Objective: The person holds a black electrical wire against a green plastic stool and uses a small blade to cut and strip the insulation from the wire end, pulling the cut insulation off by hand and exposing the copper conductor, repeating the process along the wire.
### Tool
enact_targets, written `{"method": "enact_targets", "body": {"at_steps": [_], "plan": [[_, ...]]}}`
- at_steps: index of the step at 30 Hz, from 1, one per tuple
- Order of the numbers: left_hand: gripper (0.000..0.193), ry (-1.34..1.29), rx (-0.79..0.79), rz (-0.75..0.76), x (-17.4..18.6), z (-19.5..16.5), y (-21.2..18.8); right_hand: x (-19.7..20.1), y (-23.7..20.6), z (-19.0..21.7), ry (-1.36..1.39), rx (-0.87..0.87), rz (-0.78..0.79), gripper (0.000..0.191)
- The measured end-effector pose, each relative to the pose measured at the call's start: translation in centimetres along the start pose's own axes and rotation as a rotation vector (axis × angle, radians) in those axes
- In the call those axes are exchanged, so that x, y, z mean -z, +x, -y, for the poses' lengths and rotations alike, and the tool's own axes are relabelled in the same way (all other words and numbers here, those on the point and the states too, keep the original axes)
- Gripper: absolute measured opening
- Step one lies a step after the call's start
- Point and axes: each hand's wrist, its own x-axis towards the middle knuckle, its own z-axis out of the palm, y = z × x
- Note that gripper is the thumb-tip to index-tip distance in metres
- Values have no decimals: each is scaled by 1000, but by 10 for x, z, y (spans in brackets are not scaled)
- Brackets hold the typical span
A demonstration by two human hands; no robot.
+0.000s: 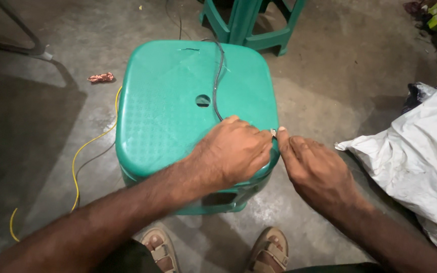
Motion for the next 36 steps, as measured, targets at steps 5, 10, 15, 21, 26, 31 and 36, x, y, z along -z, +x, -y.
{"method": "enact_targets", "body": {"at_steps": [5,10,15,21,26,31,36], "plan": [[18,-46,-8,0,8,0,0,-16,-12,-1,24,3,-29,48],[18,-82,-27,55,16,-21,-11,-81,-44,-9,223,-93,211,35],[17,-132,43,-12,9,-21,-30,-129,-52,-18,307,-296,365,18],[18,-150,67,0,10,0,-24,-98,-18,-37,388,-520,206,16],[16,-133,73,6,10,1,-19,-59,4,-28,490,-478,-49,23],[15,-67,61,-71,7,-9,-20,-40,3,-25,1067,-779,3,24],[14,-7,70,-108,6,-29,-14,-29,-12,-35,1486,-1046,198,21]]}}
